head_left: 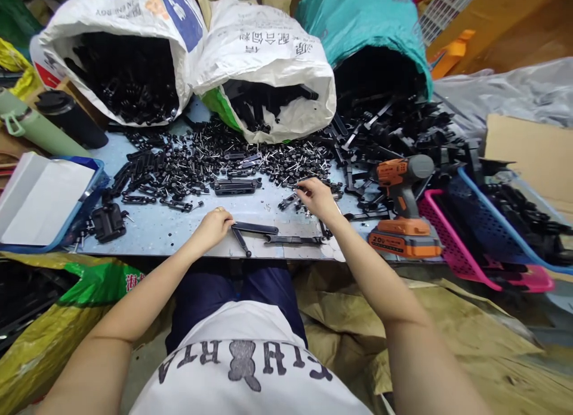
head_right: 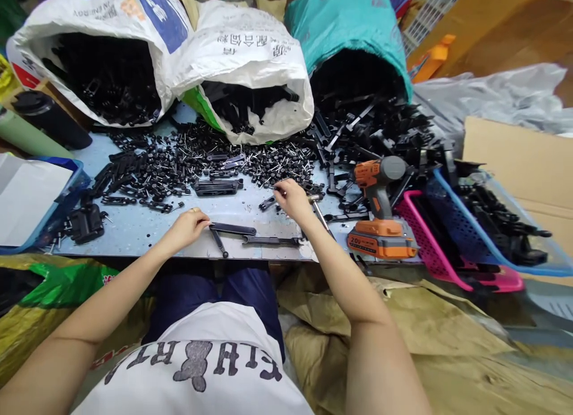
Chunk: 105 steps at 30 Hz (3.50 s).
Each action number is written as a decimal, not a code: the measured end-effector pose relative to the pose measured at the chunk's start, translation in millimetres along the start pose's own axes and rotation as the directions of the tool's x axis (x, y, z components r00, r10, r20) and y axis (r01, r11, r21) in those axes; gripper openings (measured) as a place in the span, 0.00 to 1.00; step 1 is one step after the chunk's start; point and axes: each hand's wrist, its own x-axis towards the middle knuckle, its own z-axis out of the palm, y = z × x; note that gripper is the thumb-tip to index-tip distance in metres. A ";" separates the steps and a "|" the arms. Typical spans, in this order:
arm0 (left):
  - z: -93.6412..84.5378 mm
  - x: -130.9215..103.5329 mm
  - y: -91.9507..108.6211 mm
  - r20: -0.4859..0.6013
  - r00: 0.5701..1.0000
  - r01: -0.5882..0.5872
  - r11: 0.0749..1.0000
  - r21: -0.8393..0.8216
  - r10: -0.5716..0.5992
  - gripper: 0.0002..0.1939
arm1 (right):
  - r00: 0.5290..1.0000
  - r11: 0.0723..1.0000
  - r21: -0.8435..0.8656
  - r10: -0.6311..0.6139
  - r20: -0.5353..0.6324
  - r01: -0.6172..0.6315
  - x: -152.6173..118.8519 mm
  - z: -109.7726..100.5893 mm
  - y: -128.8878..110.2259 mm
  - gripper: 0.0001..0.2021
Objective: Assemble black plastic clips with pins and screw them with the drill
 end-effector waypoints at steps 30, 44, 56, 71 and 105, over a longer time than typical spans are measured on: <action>65.3 -36.3 62.4 -0.040 0.897 0.441 0.886 0.142 -0.440 0.19 | 0.888 0.917 0.074 -0.398 0.230 0.392 -55.8 92.1 -111.7 0.22; 51.1 -22.4 47.1 -0.080 0.967 -0.224 0.958 0.180 0.241 0.22 | 0.918 0.914 -0.119 -0.394 -0.044 0.387 -100.0 58.1 -56.3 0.25; 69.8 9.6 57.5 0.049 0.919 -0.392 0.898 0.202 0.391 0.23 | 0.767 0.782 -0.103 -0.564 0.305 0.615 -82.4 53.0 14.3 0.23; 23.4 -57.7 90.8 -0.573 0.692 -0.709 0.561 -0.427 0.439 0.30 | 0.802 0.467 0.700 -0.538 -0.259 0.540 -106.3 30.3 -93.3 0.28; -74.4 133.7 -112.3 -0.490 0.716 0.636 0.755 0.161 -0.498 0.16 | 0.859 0.675 0.599 0.511 0.041 -0.430 294.5 64.1 -13.7 0.07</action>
